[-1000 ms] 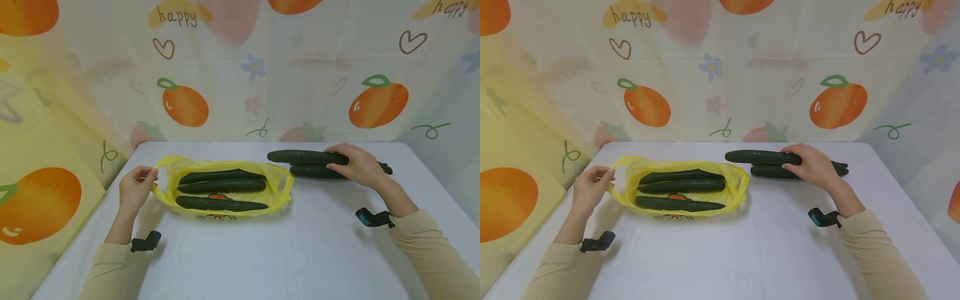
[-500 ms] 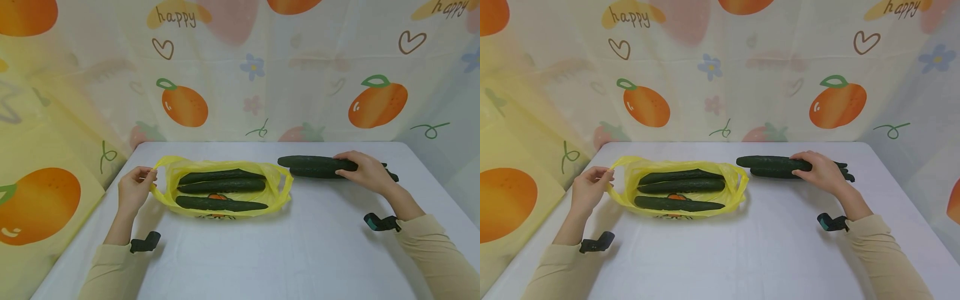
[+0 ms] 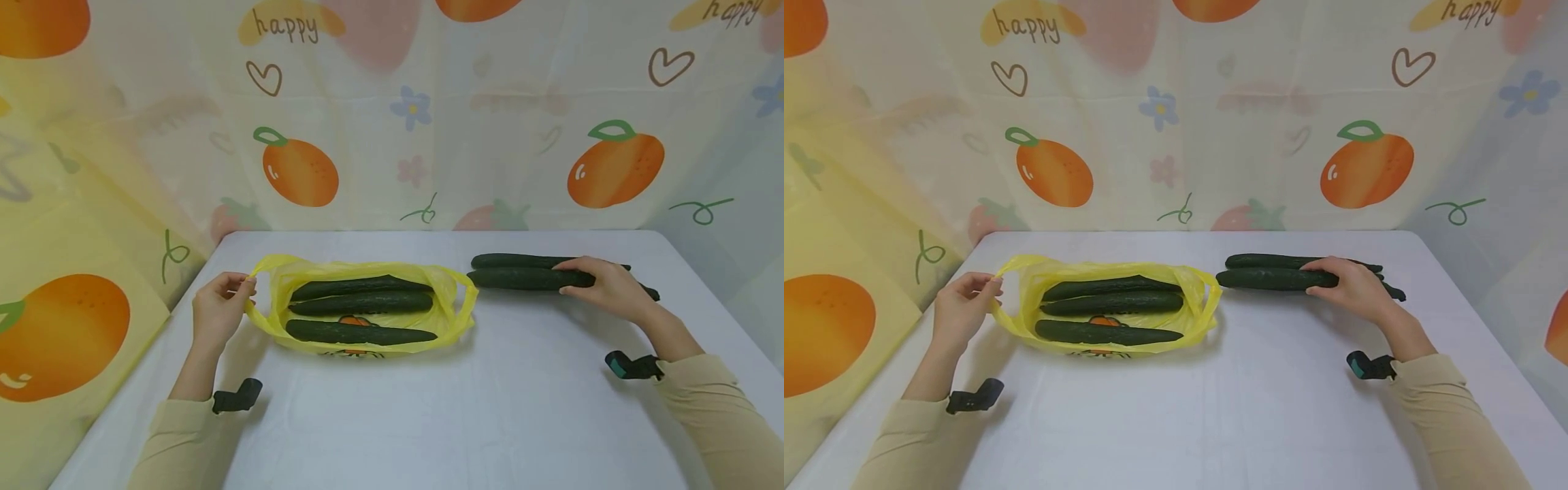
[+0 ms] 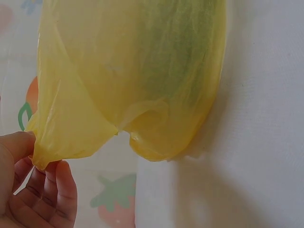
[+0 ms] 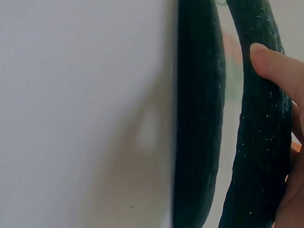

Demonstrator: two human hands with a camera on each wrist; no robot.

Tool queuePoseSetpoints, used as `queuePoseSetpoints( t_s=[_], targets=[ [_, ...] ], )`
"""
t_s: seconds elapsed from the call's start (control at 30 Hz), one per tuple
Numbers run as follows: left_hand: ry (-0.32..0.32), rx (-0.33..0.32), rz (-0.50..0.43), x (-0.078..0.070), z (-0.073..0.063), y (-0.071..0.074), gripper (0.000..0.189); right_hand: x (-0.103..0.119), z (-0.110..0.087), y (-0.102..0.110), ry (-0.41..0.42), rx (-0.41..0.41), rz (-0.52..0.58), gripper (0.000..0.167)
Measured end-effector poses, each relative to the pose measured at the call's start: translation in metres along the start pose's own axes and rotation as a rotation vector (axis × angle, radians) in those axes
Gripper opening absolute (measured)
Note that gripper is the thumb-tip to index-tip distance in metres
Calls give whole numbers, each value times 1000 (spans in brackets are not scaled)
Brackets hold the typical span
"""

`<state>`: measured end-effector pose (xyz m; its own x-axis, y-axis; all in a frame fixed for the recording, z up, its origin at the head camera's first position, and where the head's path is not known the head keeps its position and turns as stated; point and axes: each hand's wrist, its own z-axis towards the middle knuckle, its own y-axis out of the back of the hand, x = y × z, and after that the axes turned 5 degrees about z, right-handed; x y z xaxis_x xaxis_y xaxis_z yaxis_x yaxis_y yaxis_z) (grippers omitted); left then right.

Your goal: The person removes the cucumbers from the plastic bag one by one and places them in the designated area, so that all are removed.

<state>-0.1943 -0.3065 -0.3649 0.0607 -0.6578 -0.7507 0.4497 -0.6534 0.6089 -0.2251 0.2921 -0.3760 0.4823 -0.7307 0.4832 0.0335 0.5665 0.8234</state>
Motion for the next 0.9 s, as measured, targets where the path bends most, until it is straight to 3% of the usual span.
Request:
queuePoseSetpoints(
  t_s=[0.27,0.63,0.9],
  targets=[
    [-6,-2,1,2,0,0,27,-8,-4,1,-88,58,-19,39],
    [7,8,13,2,0,0,27,-18,-8,2,-66,66,-44,38],
    [1,10,0,-1,-1,-1,27,-22,-9,-1,-102,101,-44,38]
  ],
)
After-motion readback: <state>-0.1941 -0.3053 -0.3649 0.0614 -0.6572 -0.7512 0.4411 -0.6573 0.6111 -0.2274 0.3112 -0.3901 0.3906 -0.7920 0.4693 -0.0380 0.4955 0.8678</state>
